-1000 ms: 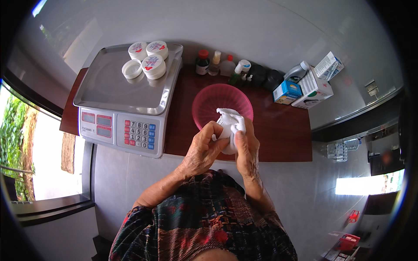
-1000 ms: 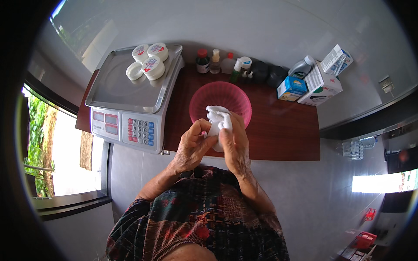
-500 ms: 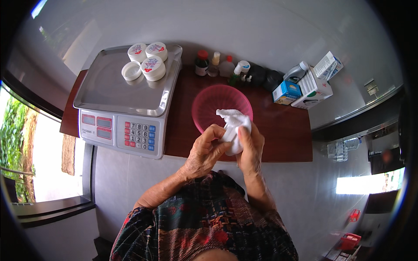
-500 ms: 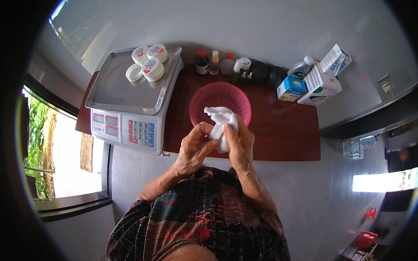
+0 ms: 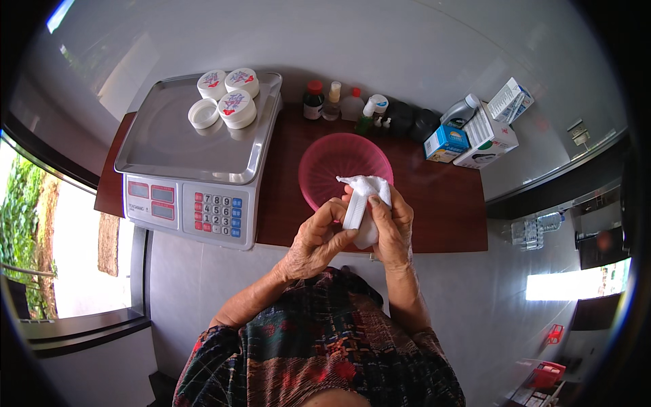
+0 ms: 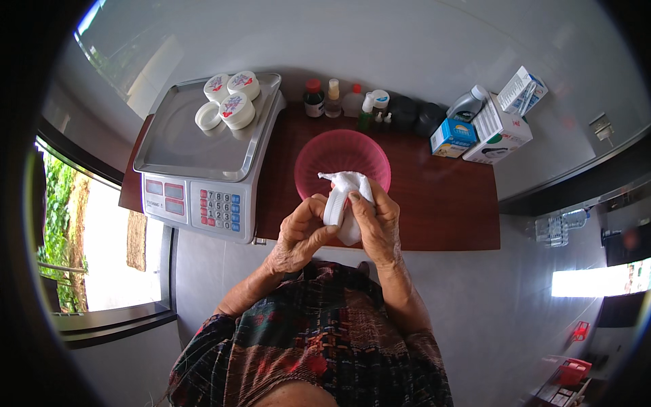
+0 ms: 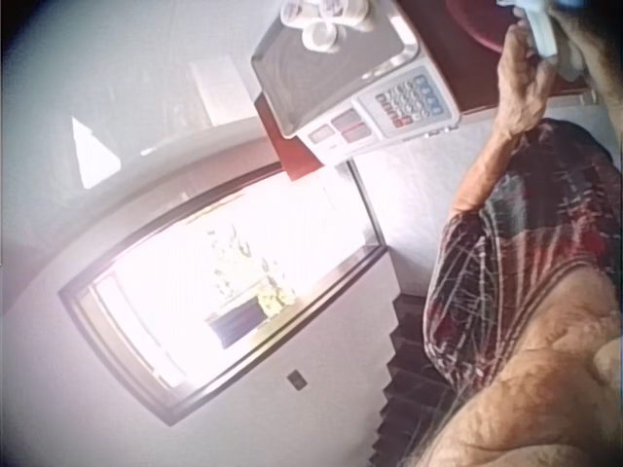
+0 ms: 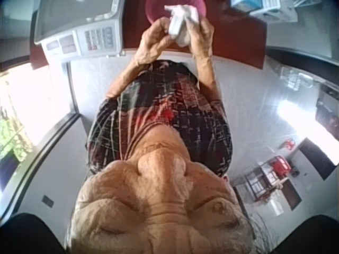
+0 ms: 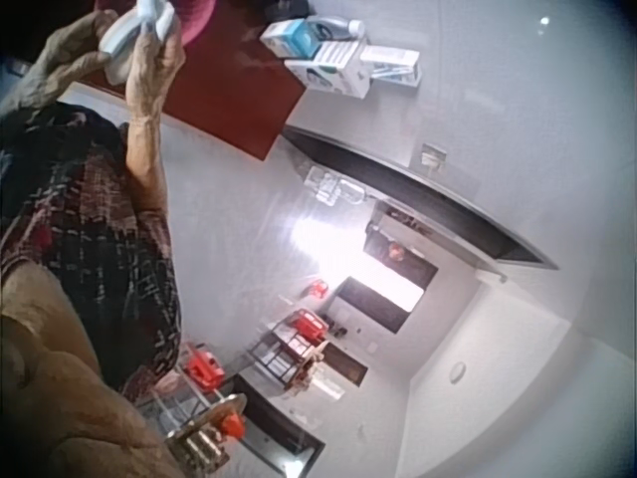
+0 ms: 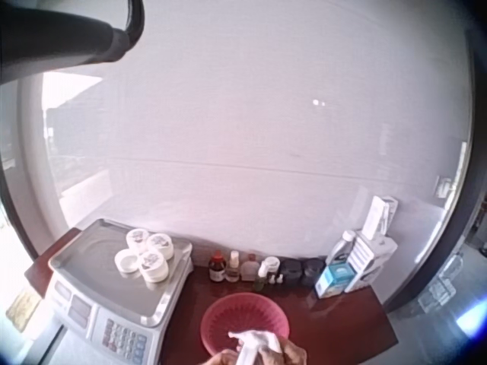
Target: The person wipes several small white plastic containers with a white cloth, then wipes a pink plastic basket. Finally, the person wipes the wall and the door frame with a grey cloth.
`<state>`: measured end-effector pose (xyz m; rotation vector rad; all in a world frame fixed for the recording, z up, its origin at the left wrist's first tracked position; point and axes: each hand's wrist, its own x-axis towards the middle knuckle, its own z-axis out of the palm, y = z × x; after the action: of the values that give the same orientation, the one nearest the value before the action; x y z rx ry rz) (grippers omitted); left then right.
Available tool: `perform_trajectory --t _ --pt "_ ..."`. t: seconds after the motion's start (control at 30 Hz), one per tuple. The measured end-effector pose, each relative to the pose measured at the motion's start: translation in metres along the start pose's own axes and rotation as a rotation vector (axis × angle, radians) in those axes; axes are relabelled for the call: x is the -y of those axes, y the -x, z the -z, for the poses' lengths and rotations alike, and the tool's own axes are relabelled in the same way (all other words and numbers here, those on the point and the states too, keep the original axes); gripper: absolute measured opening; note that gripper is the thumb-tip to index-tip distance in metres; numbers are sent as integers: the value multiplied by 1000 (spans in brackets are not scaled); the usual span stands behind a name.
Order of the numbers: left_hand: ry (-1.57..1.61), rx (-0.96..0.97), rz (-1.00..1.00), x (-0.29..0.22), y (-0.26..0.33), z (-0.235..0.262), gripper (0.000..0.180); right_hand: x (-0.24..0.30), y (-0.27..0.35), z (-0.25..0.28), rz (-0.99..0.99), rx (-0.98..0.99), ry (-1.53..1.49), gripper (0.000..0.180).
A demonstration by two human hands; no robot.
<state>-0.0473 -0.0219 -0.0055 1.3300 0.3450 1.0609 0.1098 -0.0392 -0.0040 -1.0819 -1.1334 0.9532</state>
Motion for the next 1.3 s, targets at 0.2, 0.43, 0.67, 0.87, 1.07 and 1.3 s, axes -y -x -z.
perform_trajectory --t 0.2,0.43,0.67,0.87,1.07,1.3 --pt "-157 -136 147 -12 -9 0 19 23 0 -15 221 -44 306 21" --pt "-252 -120 193 -12 -4 6 22 23 -3 -15 554 76 538 25" --pt "570 -265 230 -6 -12 0 23 16 6 -21 610 -28 587 34" --pt "821 -353 291 -4 -8 6 20 6 17 -21 806 71 870 34" --pt "841 -255 211 6 -8 1 26 6 2 -16 634 -180 765 36" --pt "935 -273 243 7 -8 9 17 4 22 -28 851 81 1030 34"
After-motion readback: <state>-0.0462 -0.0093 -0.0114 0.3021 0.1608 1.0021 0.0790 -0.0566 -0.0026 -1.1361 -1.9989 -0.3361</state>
